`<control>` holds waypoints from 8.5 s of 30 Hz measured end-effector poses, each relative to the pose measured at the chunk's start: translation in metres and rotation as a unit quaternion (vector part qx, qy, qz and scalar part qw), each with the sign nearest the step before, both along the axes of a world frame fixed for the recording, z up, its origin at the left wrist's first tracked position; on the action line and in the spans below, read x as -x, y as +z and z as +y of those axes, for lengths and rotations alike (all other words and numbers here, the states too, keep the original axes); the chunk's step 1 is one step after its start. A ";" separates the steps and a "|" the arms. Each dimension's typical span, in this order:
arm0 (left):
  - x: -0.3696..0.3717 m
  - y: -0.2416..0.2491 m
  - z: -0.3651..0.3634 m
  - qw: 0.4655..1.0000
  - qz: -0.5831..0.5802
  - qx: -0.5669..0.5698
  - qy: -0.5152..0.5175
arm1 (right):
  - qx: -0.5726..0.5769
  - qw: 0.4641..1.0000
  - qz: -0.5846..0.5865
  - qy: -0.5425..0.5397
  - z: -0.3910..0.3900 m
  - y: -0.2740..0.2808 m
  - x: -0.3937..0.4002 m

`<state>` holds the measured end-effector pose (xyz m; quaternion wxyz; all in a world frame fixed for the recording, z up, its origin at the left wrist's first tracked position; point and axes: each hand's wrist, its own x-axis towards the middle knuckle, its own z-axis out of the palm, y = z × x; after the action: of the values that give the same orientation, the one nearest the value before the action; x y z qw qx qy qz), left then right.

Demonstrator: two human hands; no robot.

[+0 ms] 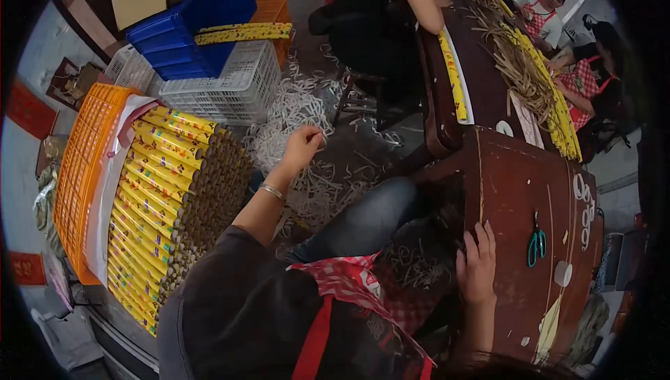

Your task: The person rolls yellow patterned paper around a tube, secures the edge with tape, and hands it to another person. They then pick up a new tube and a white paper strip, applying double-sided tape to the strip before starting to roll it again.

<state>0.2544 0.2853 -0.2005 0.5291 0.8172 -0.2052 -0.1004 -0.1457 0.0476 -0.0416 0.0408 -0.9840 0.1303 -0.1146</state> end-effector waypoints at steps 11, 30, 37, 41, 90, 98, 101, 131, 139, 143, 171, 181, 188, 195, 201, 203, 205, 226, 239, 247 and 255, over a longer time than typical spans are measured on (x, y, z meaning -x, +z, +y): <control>0.015 -0.068 0.052 0.990 0.081 -0.115 -0.009 | 0.025 0.995 0.074 -0.063 -0.026 -0.006 -0.029; -0.062 -0.224 0.017 0.936 0.344 -0.051 0.060 | 0.088 0.987 0.110 0.075 -0.267 -0.019 -0.280; -0.220 -0.221 -0.027 0.752 0.572 0.146 0.292 | 0.162 0.965 0.201 -0.050 -0.370 -0.076 -0.263; -0.366 -0.273 -0.059 0.769 0.465 0.311 0.307 | 0.181 0.965 0.177 -0.061 -0.365 -0.108 -0.317; -0.126 -0.061 -0.157 0.798 0.360 0.456 0.161 | 0.115 0.989 0.093 -0.029 -0.340 -0.076 -0.292; -0.040 -0.001 -0.168 0.872 0.276 0.404 -0.009 | 0.192 0.971 0.137 -0.049 -0.334 -0.067 -0.304; -0.011 0.032 -0.159 0.867 0.265 0.406 -0.118 | 0.171 0.984 0.033 -0.043 -0.301 -0.008 -0.290; 0.229 0.159 -0.160 0.618 0.304 0.305 -0.658 | 0.154 0.933 -0.226 -0.233 0.076 0.137 -0.009; 0.158 0.194 -0.194 0.598 0.516 0.520 -0.325 | 0.113 0.959 -0.115 -0.231 0.108 0.076 0.041; 0.160 0.185 -0.193 0.650 0.541 0.498 -0.193 | 0.119 0.952 -0.064 -0.275 0.108 0.062 0.044; 0.194 0.157 -0.225 0.665 0.601 0.423 -0.133 | 0.141 0.911 -0.037 -0.386 0.077 0.020 0.102; 0.196 0.161 -0.220 0.671 0.569 0.436 -0.187 | 0.086 0.930 -0.030 -0.355 0.080 0.023 0.105; 0.196 0.170 -0.210 0.629 0.567 0.464 -0.260 | -0.010 0.935 -0.060 -0.350 0.080 0.038 0.107; 0.186 0.152 -0.217 0.596 0.602 0.454 -0.276 | 0.073 0.937 -0.063 -0.337 0.082 0.037 0.110; 0.182 0.142 -0.231 0.653 0.602 0.399 -0.228 | 0.179 0.916 -0.078 -0.351 0.086 0.031 0.113; 0.182 0.135 -0.238 0.658 0.603 0.384 -0.237 | 0.220 0.900 -0.083 -0.368 0.088 0.028 0.115; 0.188 0.130 -0.246 0.666 0.596 0.373 -0.247 | 0.220 0.891 -0.082 -0.388 0.092 0.030 0.120; 0.185 0.148 -0.267 0.868 0.040 0.387 -0.308 | 0.097 0.876 -0.077 -0.467 0.073 0.007 0.189; 0.291 0.174 -0.258 0.625 -0.381 0.091 -0.676 | 0.070 0.874 -0.054 -0.478 0.077 0.020 0.207; 0.292 0.155 -0.245 0.664 -0.387 0.170 -0.617 | 0.047 0.884 -0.093 -0.456 0.080 0.020 0.204; 0.287 0.144 -0.225 0.684 -0.417 0.177 -0.571 | 0.128 0.858 -0.089 -0.489 0.094 0.003 0.199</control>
<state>-0.0324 0.0598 -0.0566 0.3638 0.3901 -0.8459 0.0066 -0.3451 0.1420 -0.0384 -0.1355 -0.7761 0.5742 -0.2226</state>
